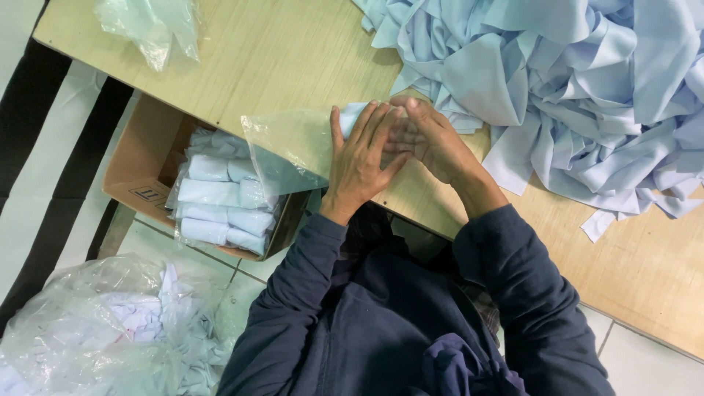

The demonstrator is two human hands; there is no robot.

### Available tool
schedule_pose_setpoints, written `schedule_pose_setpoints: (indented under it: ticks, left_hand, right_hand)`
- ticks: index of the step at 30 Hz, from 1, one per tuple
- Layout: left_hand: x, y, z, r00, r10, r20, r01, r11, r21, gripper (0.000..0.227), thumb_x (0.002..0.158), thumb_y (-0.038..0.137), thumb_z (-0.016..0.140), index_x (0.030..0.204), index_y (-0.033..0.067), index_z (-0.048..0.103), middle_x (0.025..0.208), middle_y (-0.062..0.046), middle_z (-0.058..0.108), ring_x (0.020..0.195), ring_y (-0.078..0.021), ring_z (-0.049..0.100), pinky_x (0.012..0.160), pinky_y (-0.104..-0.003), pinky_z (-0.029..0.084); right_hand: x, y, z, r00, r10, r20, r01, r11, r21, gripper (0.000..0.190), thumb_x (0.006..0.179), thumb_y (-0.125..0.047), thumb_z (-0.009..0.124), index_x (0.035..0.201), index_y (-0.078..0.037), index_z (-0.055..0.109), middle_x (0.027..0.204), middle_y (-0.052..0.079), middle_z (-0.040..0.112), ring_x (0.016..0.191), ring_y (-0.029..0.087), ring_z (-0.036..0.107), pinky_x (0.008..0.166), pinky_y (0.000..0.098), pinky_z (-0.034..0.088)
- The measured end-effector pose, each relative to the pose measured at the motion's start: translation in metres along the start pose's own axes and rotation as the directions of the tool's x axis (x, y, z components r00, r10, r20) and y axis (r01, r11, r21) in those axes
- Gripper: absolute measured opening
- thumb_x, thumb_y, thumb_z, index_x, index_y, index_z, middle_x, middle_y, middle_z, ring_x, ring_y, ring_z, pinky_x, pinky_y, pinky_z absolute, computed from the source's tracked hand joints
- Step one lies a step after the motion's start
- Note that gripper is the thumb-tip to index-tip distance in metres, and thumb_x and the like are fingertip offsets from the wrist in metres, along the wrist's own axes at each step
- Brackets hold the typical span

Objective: The person repeatedly picks light blue fabric pieces from a pile, folds them into compact rectangular shapes, and places them into clear plastic bags on a wooden table. The process is repeated multiple times with consistent folding technique.

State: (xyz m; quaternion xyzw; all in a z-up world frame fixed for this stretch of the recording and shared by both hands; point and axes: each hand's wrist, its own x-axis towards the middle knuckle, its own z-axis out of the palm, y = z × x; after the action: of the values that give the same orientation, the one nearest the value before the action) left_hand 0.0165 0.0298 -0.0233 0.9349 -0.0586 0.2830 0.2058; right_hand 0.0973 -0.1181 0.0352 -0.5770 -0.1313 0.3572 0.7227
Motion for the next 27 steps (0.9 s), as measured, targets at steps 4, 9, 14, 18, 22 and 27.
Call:
schedule_pose_setpoints:
  ticks: [4, 9, 14, 18, 22, 27]
  left_hand:
    - [-0.005, -0.002, 0.006, 1.0, -0.014, -0.013, 0.014, 0.999, -0.038, 0.083, 0.093, 0.046, 0.08, 0.159, 0.0181, 0.038, 0.158, -0.008, 0.048, 0.153, -0.0229, 0.036, 0.128, -0.065, -0.002]
    - [-0.004, -0.008, -0.002, 0.997, -0.011, -0.073, -0.009, 0.961, -0.275, 0.069, 0.104, 0.028, 0.06, 0.163, 0.0134, 0.028, 0.169, -0.005, 0.034, 0.159, -0.0161, 0.027, 0.132, -0.057, 0.001]
    - [-0.021, -0.029, -0.005, 0.965, -0.191, -0.18, 0.157, 0.97, -0.188, 0.043, 0.109, 0.027, 0.049, 0.151, 0.0152, 0.05, 0.158, -0.009, 0.048, 0.15, -0.0241, 0.043, 0.128, -0.056, 0.019]
    - [-0.026, -0.037, -0.017, 0.96, -0.244, -0.137, 0.236, 0.969, -0.072, 0.042, 0.112, 0.029, 0.048, 0.151, 0.013, 0.052, 0.161, -0.016, 0.042, 0.151, -0.0324, 0.038, 0.123, -0.061, 0.021]
    - [-0.025, -0.037, -0.011, 0.971, -0.205, -0.124, 0.189, 0.973, -0.131, 0.047, 0.112, 0.032, 0.051, 0.155, 0.0136, 0.047, 0.164, -0.014, 0.038, 0.155, -0.0318, 0.031, 0.124, -0.053, 0.027]
    - [-0.011, -0.03, -0.004, 1.0, 0.004, -0.006, -0.006, 0.96, -0.279, 0.052, 0.106, 0.035, 0.062, 0.153, 0.0155, 0.05, 0.16, -0.014, 0.044, 0.152, -0.0348, 0.037, 0.122, -0.056, 0.033]
  right_hand:
    - [0.022, 0.023, -0.01, 0.999, 0.005, 0.031, -0.004, 0.999, -0.035, 0.082, 0.102, -0.062, 0.058, 0.151, 0.001, 0.04, 0.136, 0.045, 0.042, 0.131, 0.062, 0.047, 0.096, 0.0696, 0.048]
    - [0.019, 0.015, 0.016, 0.996, 0.034, 0.079, -0.043, 0.992, 0.119, 0.088, 0.101, -0.06, 0.06, 0.15, 0.01, 0.035, 0.143, 0.05, 0.037, 0.134, 0.064, 0.04, 0.098, 0.0745, 0.043]
    - [0.014, 0.012, 0.016, 0.984, 0.014, 0.176, -0.034, 0.993, 0.11, 0.08, 0.103, -0.047, 0.057, 0.151, 0.011, 0.03, 0.149, 0.041, 0.041, 0.14, 0.056, 0.042, 0.107, 0.0635, 0.045]
    - [0.015, 0.02, 0.016, 0.992, 0.015, 0.123, -0.023, 0.998, 0.064, 0.053, 0.1, -0.017, 0.063, 0.14, 0.007, 0.038, 0.139, 0.029, 0.051, 0.135, 0.05, 0.052, 0.103, 0.0583, 0.051]
    - [0.016, 0.022, 0.014, 0.997, 0.069, 0.033, -0.073, 0.989, 0.125, 0.025, 0.101, -0.008, 0.057, 0.124, 0.0, 0.051, 0.114, 0.014, 0.061, 0.126, 0.044, 0.064, 0.096, 0.0572, 0.057]
    - [-0.013, 0.023, -0.003, 0.979, 0.084, -0.187, -0.05, 0.982, 0.18, 0.013, 0.096, -0.007, 0.054, 0.108, -0.008, 0.053, 0.094, 0.001, 0.055, 0.098, 0.022, 0.069, 0.081, 0.0414, 0.063]
